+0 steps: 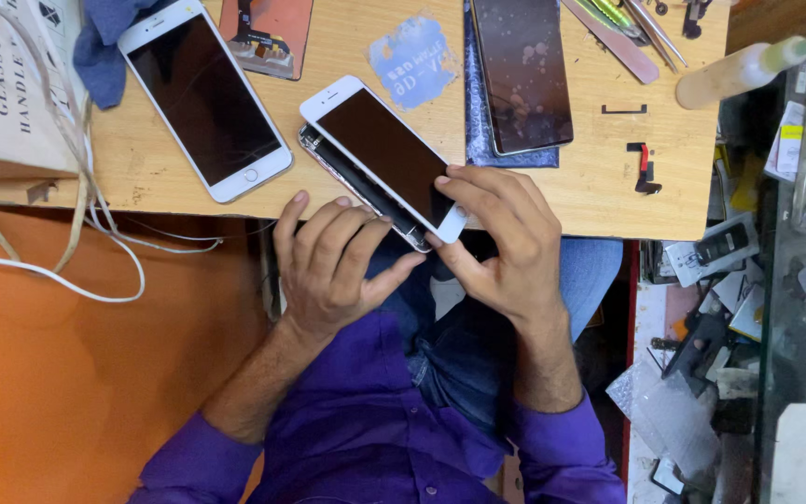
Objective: The person disassembles a white smartphone, removes the screen, and places it on the table. They then handle a black smartphone, remove its back cover, and set it aside. Finally, they apply adhesive to the frame of the black smartphone.
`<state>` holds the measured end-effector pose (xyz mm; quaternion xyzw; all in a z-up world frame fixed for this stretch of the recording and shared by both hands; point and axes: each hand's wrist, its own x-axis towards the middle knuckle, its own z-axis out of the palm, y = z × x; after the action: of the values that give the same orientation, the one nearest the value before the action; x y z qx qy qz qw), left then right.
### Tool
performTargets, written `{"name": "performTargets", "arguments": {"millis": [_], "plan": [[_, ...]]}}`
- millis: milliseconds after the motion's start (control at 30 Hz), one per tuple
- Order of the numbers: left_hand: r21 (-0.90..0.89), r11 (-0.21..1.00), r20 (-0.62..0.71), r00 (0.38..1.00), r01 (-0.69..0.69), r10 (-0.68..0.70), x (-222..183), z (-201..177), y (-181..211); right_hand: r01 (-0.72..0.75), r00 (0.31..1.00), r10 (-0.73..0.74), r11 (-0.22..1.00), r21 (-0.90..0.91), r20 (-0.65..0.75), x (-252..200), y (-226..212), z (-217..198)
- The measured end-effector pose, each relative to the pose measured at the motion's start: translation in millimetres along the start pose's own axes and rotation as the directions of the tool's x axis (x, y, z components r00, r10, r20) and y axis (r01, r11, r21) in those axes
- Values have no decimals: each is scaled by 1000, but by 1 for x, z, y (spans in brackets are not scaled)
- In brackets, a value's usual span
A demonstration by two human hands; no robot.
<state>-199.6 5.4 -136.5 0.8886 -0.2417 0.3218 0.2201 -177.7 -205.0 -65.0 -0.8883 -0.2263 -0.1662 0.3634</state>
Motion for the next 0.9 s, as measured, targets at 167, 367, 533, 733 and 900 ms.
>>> {"name": "performTargets", "arguments": {"millis": [167, 367, 533, 733, 900], "plan": [[-7, 995, -20, 994, 104, -104, -20, 3, -6, -42, 987, 53, 996, -74, 152, 0, -12, -5], [15, 997, -22, 997, 76, -75, -19, 4, -8, -9, 970, 38, 993, -119, 240, 5, -24, -11], [-83, 992, -54, 993, 97, -102, -21, 3, -11, 38, 987, 8, 958, -285, 159, 17, -33, 13], [-85, 994, -55, 996, 65, -69, -22, -4, -28, 30, 980, 39, 943, -332, 197, 49, -31, 27], [-91, 996, -116, 993, -19, 9, -25, -3, -35, 41, 978, 34, 935, -351, 204, 61, -24, 31]]}}
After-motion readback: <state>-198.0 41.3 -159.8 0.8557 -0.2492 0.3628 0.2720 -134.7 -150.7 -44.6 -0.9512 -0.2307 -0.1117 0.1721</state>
